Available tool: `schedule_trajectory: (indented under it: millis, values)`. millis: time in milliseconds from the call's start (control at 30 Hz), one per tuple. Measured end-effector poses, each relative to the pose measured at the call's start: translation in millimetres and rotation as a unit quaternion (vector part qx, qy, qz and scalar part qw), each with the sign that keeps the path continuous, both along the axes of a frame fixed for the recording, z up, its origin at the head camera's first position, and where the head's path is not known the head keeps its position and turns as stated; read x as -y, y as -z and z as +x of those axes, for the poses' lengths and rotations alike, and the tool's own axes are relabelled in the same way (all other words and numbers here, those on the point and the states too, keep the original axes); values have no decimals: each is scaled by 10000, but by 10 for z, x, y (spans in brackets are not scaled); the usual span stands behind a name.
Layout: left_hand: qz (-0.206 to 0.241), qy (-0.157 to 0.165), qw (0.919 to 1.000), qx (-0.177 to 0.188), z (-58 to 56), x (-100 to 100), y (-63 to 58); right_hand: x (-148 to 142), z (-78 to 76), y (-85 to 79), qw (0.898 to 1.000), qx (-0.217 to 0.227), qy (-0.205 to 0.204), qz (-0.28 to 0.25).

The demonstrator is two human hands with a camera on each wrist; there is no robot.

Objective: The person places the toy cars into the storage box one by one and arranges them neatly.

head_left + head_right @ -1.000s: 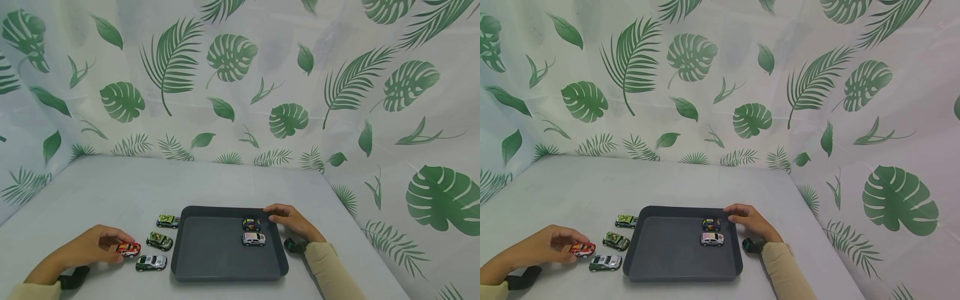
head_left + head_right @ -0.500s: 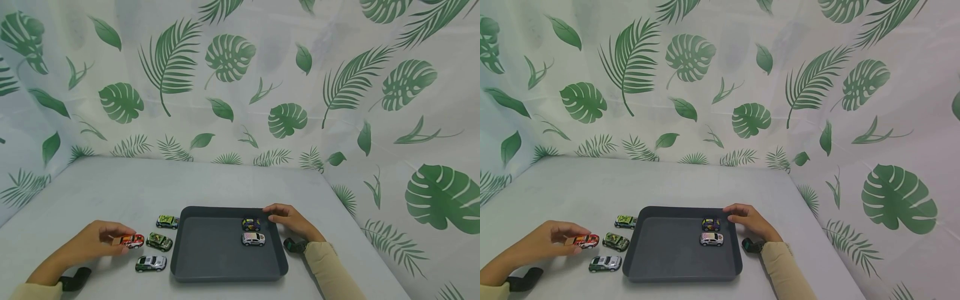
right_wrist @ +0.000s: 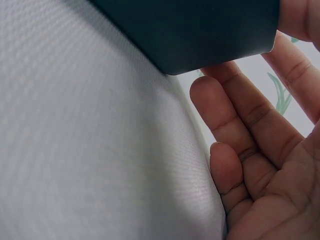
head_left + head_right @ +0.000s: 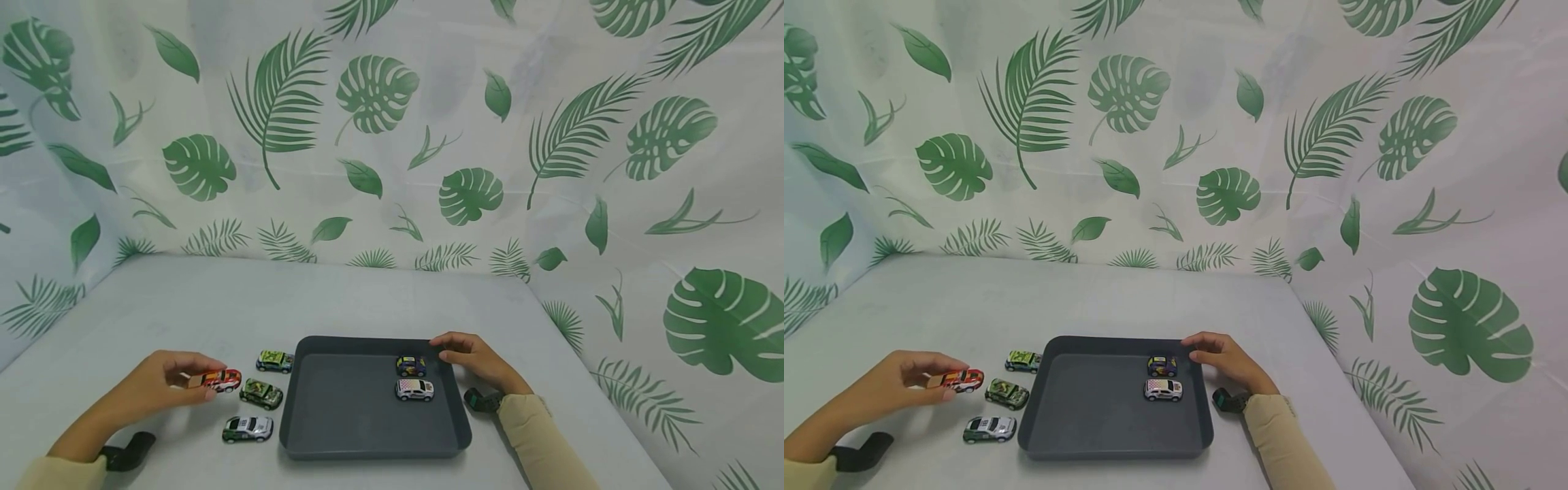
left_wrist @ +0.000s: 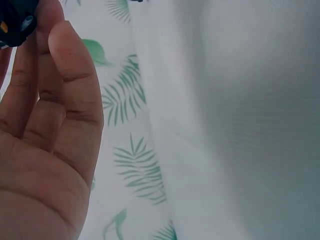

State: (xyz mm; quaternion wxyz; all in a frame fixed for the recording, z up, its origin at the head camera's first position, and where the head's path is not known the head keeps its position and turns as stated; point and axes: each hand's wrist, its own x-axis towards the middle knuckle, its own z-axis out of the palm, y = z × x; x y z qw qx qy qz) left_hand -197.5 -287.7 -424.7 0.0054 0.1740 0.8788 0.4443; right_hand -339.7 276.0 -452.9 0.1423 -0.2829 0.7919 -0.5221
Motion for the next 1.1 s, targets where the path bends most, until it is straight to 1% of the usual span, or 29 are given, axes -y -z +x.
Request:
schedule_trajectory:
  millis: [267,467,667,800,933,1100]
  values:
    - [-15,54,9999,-124,-22,-59,-50,-3,-7,6,10000,-15,1,1]
    - [-21,69,9998,-175,-27,-133,-117,-4,-10,-1,10000,15,-15,-13]
    - [2,81,9999,-140,-26,-210,-179,-1,-12,13,10000,30,-8,-3]
    - [14,194,9997,-166,-41,-254,-200,4,-7,14,10000,10,0,12]
    - [30,227,9995,-219,-52,-303,-223,3,-8,13,10000,-7,1,37]
    - [112,265,9994,-187,-57,-369,-248,-2,-11,6,10000,-7,-22,41]
